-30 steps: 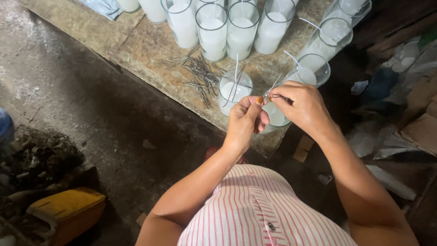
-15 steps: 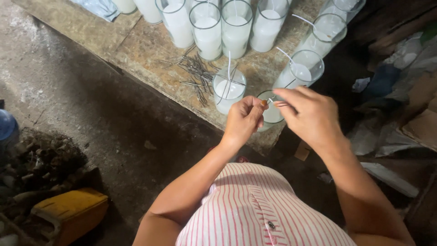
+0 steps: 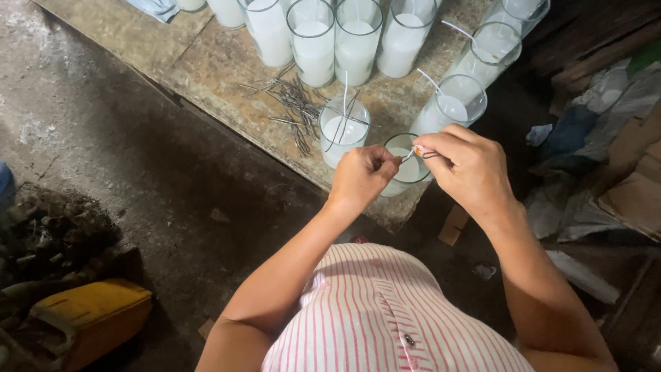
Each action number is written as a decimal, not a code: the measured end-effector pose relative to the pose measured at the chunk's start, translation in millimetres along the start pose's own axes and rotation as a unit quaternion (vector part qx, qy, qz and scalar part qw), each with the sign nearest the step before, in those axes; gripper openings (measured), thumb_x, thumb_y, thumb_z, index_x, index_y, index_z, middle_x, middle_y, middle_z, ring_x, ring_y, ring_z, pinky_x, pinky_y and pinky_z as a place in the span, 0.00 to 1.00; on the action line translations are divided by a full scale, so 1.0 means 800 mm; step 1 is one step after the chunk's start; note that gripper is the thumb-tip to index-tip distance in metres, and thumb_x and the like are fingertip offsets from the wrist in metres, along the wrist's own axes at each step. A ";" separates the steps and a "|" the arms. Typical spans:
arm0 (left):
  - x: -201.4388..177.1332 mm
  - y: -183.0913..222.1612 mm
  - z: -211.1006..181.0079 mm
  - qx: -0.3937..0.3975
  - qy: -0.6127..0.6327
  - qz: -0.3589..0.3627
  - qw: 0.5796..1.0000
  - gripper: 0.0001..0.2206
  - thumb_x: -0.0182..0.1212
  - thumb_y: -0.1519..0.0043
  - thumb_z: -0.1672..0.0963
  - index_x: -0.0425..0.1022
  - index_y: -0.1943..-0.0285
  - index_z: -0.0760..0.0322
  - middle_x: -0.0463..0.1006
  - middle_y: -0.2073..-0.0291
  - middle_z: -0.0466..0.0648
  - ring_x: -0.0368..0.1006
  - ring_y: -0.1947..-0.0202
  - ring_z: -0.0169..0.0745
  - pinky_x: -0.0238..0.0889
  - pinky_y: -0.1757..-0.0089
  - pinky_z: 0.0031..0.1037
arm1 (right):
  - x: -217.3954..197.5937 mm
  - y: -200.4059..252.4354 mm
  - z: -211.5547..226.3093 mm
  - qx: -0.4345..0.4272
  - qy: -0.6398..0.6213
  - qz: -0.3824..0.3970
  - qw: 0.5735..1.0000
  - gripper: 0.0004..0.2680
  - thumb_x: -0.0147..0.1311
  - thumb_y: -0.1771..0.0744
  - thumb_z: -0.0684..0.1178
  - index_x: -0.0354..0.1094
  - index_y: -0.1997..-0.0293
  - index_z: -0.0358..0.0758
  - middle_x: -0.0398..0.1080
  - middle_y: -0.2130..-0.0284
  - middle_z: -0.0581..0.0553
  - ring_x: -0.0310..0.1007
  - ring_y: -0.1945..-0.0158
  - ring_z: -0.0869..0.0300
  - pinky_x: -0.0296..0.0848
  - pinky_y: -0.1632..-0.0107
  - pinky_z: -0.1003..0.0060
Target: Centering and securing wicks in glass jars filled with liquid wax using metal wick holders.
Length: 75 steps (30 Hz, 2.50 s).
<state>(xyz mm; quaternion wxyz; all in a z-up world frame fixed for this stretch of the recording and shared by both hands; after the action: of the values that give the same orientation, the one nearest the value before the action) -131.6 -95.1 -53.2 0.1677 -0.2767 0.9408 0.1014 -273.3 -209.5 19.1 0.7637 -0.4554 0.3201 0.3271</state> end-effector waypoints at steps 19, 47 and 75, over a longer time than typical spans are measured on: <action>-0.046 0.018 -0.033 0.030 -0.097 -0.014 0.995 0.08 0.59 0.40 0.52 0.82 0.56 0.49 0.79 0.80 0.45 0.81 0.71 0.54 0.74 0.65 0.42 | -0.039 0.007 -0.005 0.051 -0.016 0.004 0.999 0.05 0.63 0.32 0.40 0.79 0.54 0.44 0.73 0.69 0.45 0.76 0.64 0.48 0.73 0.66 0.59; -0.078 0.042 -0.110 0.217 -0.040 0.051 0.974 0.10 0.64 0.37 0.52 0.79 0.51 0.55 0.79 0.69 0.36 0.66 0.83 0.29 0.63 0.73 0.25 | -0.038 0.008 0.076 0.090 0.006 0.090 0.992 0.07 0.51 0.32 0.40 0.72 0.51 0.32 0.72 0.62 0.39 0.74 0.62 0.48 0.71 0.57 0.55; -0.089 -0.019 -0.051 0.263 0.028 0.095 0.960 0.05 0.66 0.37 0.61 0.82 0.55 0.65 0.85 0.59 0.46 0.81 0.62 0.37 0.73 0.58 0.25 | -0.019 0.035 0.090 0.150 -0.014 -0.053 0.987 0.02 0.56 0.31 0.32 0.73 0.59 0.28 0.75 0.66 0.40 0.74 0.64 0.56 0.70 0.60 0.65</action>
<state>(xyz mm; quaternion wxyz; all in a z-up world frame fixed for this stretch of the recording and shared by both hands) -77.2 -84.8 9.6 0.1982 -0.1344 0.9604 -0.1422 -290.5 -137.3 44.6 0.8438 -0.3478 0.3303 0.2406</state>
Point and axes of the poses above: each hand's wrist, its own y-axis away from the middle knuckle, its own x-axis out of the palm, z = x × y, the point moved 2 cm from there along -y, towards the middle knuckle
